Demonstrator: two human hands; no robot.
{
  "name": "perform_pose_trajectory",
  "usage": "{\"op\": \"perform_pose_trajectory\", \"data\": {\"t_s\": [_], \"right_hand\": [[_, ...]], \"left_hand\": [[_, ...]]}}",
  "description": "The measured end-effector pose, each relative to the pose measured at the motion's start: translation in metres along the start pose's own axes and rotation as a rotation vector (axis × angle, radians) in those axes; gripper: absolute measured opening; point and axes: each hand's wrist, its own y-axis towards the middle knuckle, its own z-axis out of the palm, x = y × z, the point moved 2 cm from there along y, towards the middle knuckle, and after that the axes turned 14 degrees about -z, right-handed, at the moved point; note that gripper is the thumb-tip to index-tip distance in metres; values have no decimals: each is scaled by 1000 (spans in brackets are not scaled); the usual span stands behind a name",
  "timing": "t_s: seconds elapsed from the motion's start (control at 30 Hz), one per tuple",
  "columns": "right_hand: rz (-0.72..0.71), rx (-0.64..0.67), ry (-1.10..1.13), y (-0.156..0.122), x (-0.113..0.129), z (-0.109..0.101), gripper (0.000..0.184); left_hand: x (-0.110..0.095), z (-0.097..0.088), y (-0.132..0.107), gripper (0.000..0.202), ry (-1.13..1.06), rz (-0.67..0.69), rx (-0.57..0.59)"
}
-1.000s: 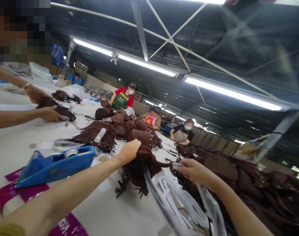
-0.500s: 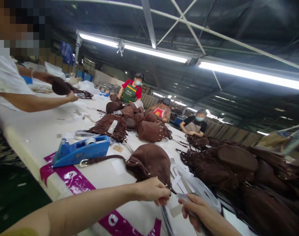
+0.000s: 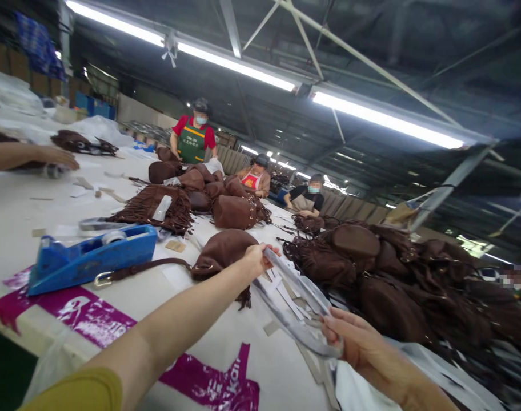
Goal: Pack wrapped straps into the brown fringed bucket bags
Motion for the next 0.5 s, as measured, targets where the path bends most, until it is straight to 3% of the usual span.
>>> {"op": "perform_pose_trajectory", "data": {"t_s": [0.07, 0.17, 0.27, 0.4, 0.5], "right_hand": [[-38, -15, -143, -3, 12, -7, 25], [-132, 2, -569, 0, 33, -13, 11], [-324, -50, -1019, 6, 59, -21, 16], [-600, -187, -1507, 12, 91, -31, 18], [-728, -381, -1701, 14, 112, -38, 24]], "left_hand": [[-8, 2, 3, 28, -7, 11, -18], [-8, 6, 5, 29, -2, 36, -31], [-17, 15, 3, 30, 11, 81, -24], [-52, 36, -2, 30, 29, 162, 7], [-79, 49, -9, 31, 49, 221, 23]]}}
